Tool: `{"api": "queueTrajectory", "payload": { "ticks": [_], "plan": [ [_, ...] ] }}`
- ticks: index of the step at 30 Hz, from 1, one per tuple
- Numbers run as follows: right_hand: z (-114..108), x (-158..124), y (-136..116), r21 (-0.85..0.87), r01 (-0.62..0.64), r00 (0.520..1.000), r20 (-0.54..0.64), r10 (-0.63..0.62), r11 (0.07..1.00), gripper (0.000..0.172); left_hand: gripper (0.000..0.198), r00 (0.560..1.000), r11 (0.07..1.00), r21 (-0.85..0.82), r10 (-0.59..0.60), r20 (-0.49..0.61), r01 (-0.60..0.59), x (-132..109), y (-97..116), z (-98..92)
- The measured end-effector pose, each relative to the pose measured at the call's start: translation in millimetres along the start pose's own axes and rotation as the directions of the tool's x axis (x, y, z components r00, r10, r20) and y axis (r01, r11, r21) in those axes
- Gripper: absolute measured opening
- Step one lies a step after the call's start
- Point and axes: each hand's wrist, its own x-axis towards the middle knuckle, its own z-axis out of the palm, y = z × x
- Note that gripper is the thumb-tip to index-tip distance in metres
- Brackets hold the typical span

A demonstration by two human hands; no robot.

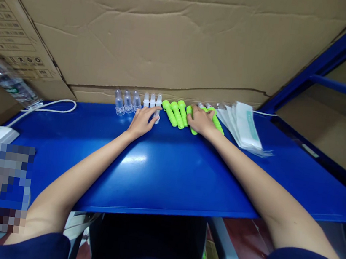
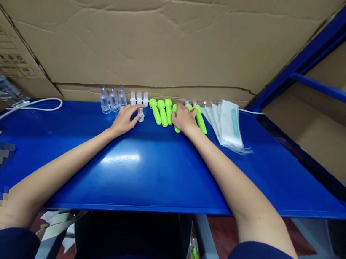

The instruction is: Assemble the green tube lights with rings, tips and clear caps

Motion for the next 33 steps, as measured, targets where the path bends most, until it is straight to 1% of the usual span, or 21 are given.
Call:
{"api": "queueTrajectory", "payload": {
  "ticks": [5, 10, 15, 19, 24, 33],
  "plan": [
    [-1.7, 0.8, 1.1, -0.059, -0.019, 1.000, -0.001, 0.019, 0.998, 0.041, 0.036, 1.000, 1.000, 0.004, -0.005, 0.007, 0.005, -0.3, -0.8, 0.3],
    [-2.0, -1.0, -0.7, -0.070, -0.011, 1.000, -0.023, 0.010, 0.997, 0.038, 0.037, 1.000, 1.000, 0.015, -0.004, 0.008, 0.004, 0.2, -1.0, 0.8],
    [-2.9, -2.1, -0.6, -0.065, -0.031, 0.999, 0.008, 0.032, 0.997, 0.042, 0.037, 1.000, 1.000, 0.012, -0.004, 0.004, 0.004, 0.3, -0.4, 0.8],
    [-2.2, -1.2, 0.9, -0.029, -0.069, 0.997, 0.042, 0.070, 0.997, 0.049, 0.037, 1.000, 1.000, -0.003, 0.000, 0.001, 0.000, -0.3, 0.4, 0.8],
    [-1.4, -0.1, 1.5, -0.013, -0.073, 0.994, 0.081, 0.074, 0.997, 0.058, 0.040, 1.000, 1.000, 0.000, -0.009, 0.012, 0.009, -1.3, 2.0, 0.1],
    [-2.2, 0.3, 3.2, 0.018, -0.082, 0.995, 0.061, 0.080, 0.996, 0.054, 0.038, 1.000, 1.000, -0.008, 0.003, -0.006, -0.003, -0.9, 1.5, 0.3]
  ]
}}
